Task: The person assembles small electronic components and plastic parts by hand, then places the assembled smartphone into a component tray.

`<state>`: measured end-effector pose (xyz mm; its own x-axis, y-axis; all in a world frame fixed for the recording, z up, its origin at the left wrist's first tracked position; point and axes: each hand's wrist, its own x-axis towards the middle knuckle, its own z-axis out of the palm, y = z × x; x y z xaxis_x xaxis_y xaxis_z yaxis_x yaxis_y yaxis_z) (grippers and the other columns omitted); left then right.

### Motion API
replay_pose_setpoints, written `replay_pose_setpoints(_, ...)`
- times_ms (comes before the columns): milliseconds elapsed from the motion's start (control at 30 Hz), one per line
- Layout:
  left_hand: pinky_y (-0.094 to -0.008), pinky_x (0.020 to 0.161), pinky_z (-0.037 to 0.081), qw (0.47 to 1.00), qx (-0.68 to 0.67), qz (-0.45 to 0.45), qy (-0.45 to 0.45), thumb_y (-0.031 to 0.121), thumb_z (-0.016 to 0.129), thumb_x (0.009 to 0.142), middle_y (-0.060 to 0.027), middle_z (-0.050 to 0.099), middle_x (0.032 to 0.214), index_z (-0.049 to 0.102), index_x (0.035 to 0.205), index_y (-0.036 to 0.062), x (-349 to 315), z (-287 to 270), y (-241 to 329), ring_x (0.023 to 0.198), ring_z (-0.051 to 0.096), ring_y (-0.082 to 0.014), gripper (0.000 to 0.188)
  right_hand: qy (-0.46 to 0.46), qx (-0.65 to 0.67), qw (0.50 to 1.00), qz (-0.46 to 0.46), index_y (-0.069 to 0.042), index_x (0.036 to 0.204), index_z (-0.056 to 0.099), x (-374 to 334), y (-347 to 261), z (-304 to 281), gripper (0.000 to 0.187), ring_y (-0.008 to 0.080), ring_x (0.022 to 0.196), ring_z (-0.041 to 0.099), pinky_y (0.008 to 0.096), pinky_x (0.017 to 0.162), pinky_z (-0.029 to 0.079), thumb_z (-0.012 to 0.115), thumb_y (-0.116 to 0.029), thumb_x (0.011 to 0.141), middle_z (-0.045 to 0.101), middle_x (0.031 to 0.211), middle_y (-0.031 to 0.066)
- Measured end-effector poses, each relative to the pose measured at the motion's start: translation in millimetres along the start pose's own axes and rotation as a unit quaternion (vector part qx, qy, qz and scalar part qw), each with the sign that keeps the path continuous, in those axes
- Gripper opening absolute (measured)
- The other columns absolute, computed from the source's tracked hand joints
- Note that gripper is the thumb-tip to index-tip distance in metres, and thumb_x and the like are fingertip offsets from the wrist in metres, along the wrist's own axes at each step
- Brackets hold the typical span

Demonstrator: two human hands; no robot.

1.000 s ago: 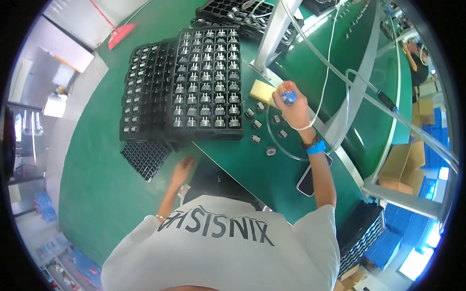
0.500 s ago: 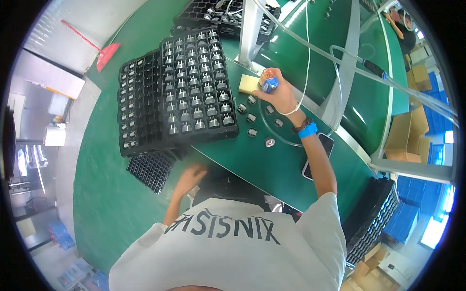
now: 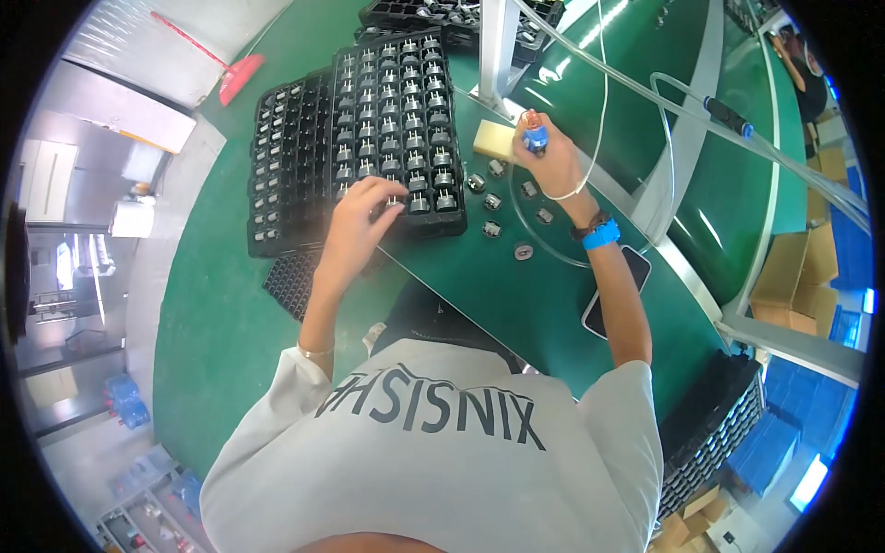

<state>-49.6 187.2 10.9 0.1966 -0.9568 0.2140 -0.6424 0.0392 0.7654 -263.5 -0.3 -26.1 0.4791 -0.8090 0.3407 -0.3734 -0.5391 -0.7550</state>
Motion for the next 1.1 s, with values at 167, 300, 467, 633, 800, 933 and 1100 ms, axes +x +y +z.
replay_pose_setpoints(167,-0.0320,0.075,0.043,0.988,0.116,0.063,-0.076,0.007,0.061,0.073,-0.0079,0.053,0.085,0.059,0.086,0.0044,13,18,-4,0.084,0.051,-0.0244,0.013,0.010,-0.045,0.999,0.014,-0.001,0.099,0.051,-2,11,3,0.031,0.0292,0.066,0.059,0.0329,0.060,0.046,0.063,-0.018,0.075,0.058,0.075,0.0167)
replay_pose_setpoints(300,-0.0336,0.074,0.042,0.973,0.175,0.073,-0.134,0.004,0.059,0.073,-0.0082,0.052,0.086,0.057,0.085,0.0032,19,18,5,0.084,0.051,-0.0250,0.013,0.007,-0.052,0.999,0.013,0.000,0.098,0.051,-2,10,1,0.033,0.0340,0.067,0.058,0.0361,0.057,0.045,0.063,-0.021,0.075,0.058,0.076,0.0194)
replay_pose_setpoints(467,-0.0326,0.079,0.042,0.977,0.157,0.055,-0.131,0.000,0.053,0.078,-0.0115,0.050,0.093,0.049,0.095,0.0023,15,14,10,0.089,0.051,-0.0267,0.018,0.035,-0.069,0.997,0.021,-0.001,0.095,0.051,-3,-3,1,0.037,0.0363,0.062,0.057,0.0391,0.053,0.045,0.064,-0.028,0.073,0.057,0.067,0.0203)
replay_pose_setpoints(633,-0.0292,0.084,0.040,0.986,-0.040,-0.105,-0.121,0.005,0.045,0.085,-0.0086,0.052,0.103,0.046,0.101,0.0017,11,6,16,0.097,0.051,-0.0181,0.017,0.035,-0.065,0.997,0.026,-0.001,0.095,0.051,-3,-1,2,0.035,0.0369,0.064,0.056,0.0403,0.054,0.045,0.064,-0.026,0.073,0.057,0.070,0.0204)
replay_pose_setpoints(800,-0.0278,0.081,0.039,0.856,-0.468,-0.183,-0.126,0.010,0.041,0.089,-0.0076,0.050,0.102,0.041,0.107,0.0052,1,13,16,0.091,0.048,-0.0139,0.019,0.068,-0.003,0.997,-0.039,-0.002,0.096,0.051,1,14,4,0.031,0.0294,0.075,0.059,0.0322,0.066,0.046,0.064,-0.019,0.074,0.057,0.084,0.0178)
replay_pose_setpoints(933,-0.0251,0.077,0.038,0.783,-0.577,-0.176,-0.152,0.019,0.037,0.092,-0.0068,0.050,0.098,0.041,0.107,0.0058,-10,23,7,0.086,0.046,-0.0115,0.021,-0.003,0.148,0.984,0.101,0.002,0.103,0.051,-9,19,-36,0.033,0.0082,0.083,0.047,0.0235,0.079,0.040,0.063,-0.017,0.079,0.053,0.092,0.0024)
replay_pose_setpoints(1100,-0.0255,0.071,0.036,0.766,-0.592,-0.219,-0.123,0.018,0.044,0.088,-0.0067,0.050,0.095,0.042,0.106,0.0067,-21,26,19,0.082,0.045,-0.0134,0.022,-0.044,0.100,0.990,0.091,0.001,0.094,0.049,-35,11,-84,0.025,0.0099,0.076,0.044,0.0239,0.074,0.039,0.059,-0.018,0.079,0.050,0.081,0.0031)
